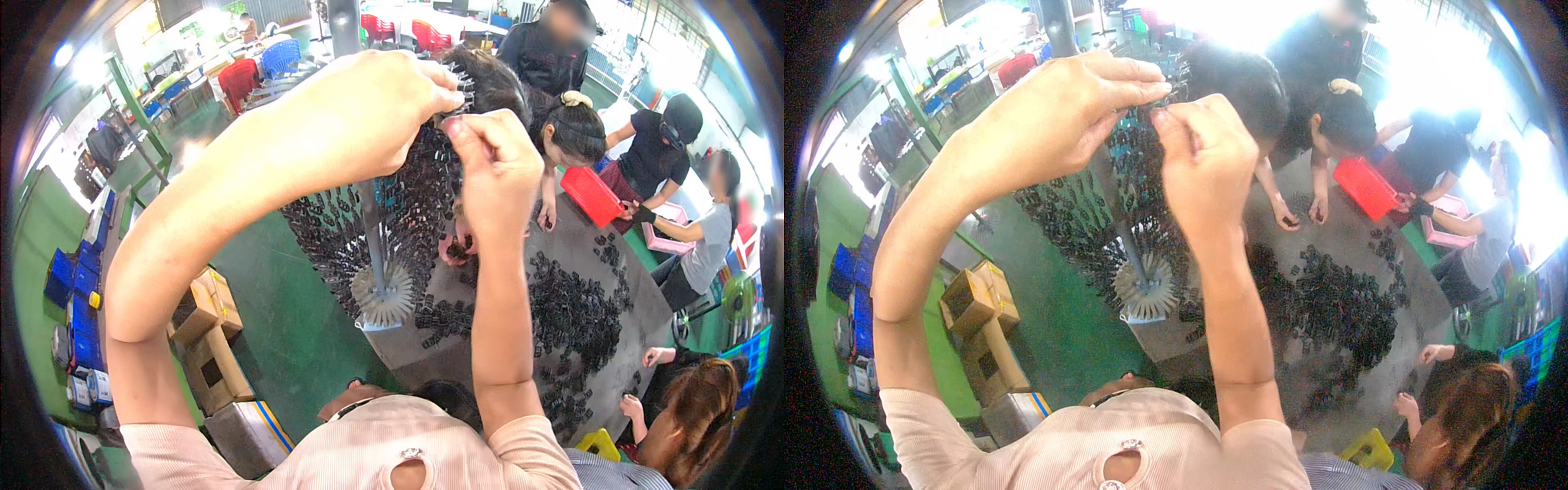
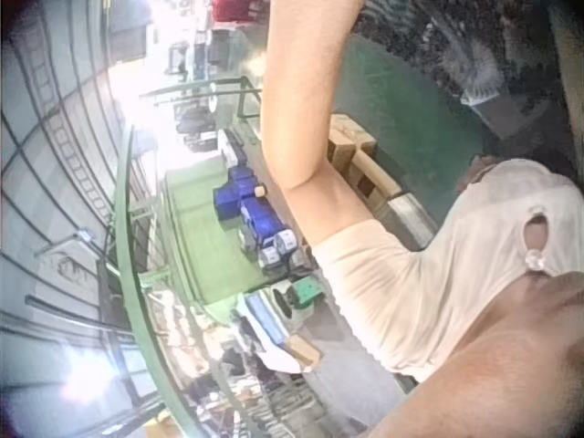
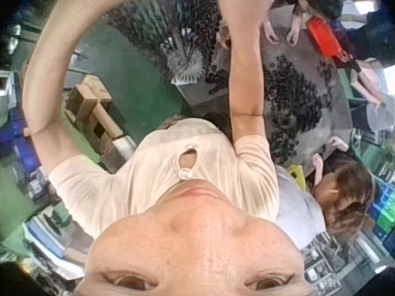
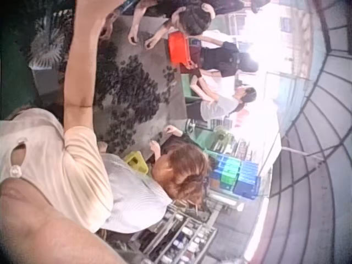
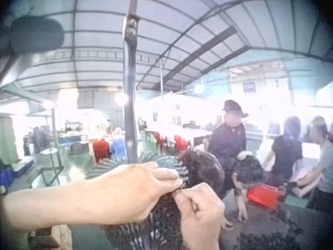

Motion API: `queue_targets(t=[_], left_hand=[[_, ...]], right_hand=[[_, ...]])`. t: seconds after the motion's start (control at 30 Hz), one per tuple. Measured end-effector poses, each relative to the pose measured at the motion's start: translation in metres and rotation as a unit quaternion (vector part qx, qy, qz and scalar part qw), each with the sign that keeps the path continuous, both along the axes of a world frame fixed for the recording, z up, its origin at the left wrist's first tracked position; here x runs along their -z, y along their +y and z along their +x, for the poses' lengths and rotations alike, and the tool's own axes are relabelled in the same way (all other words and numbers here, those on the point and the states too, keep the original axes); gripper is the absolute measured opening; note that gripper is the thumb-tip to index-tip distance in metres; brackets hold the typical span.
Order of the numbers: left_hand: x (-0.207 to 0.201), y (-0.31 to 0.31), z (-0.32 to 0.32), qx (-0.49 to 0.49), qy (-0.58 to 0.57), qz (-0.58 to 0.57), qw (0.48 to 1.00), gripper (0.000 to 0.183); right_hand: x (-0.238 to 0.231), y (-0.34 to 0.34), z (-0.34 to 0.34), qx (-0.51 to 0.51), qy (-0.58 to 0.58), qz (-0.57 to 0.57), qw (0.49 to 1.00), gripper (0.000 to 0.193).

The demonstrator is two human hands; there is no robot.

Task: The person attaches small black plastic pieces onto a rotating metal stand with radial arms. They repeatedly pick up pieces from a table and clip them onto the stand, working alongside other people in a factory setting.

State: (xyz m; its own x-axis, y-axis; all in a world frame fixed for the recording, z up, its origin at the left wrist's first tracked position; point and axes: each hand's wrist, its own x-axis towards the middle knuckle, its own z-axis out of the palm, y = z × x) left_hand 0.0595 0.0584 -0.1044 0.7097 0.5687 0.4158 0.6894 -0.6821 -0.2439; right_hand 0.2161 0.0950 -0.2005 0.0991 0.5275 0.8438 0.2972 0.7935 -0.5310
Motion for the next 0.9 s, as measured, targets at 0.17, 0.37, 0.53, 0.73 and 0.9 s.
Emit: queue_targets(t=[0.17, 0.37, 0.53, 0.73, 0.9], left_hand=[[0.001, 0.002, -0.008, 0.0, -0.006, 0.023, 1.0, 0.039], [-0.002, 0.014, -0.026, 0.075, -0.027, -0.005, 0.997, 0.044], [-0.007, 0.01, -0.023, 0.059, -0.009, -0.024, 0.998, 0.05], [-0.013, 0.008, 0.012, -0.04, 0.014, -0.039, 0.998, 0.044], [-0.006, 0.014, 0.012, -0.018, 0.023, 0.014, 0.999, 0.039]], right_hand=[[0.012, -0.008, 0.075, 0.114, -0.013, -0.015, 0.993, 0.009], [0.024, -0.02, 0.179, 0.404, -0.237, -0.187, 0.863, 0.022], [-0.002, -0.019, 0.075, 0.23, -0.174, -0.019, 0.957, 0.022], [0.001, 0.003, -0.005, 0.224, -0.105, 0.075, 0.966, 0.014], [0.0, 0.013, 0.02, 0.088, -0.023, 0.056, 0.994, 0.012]])
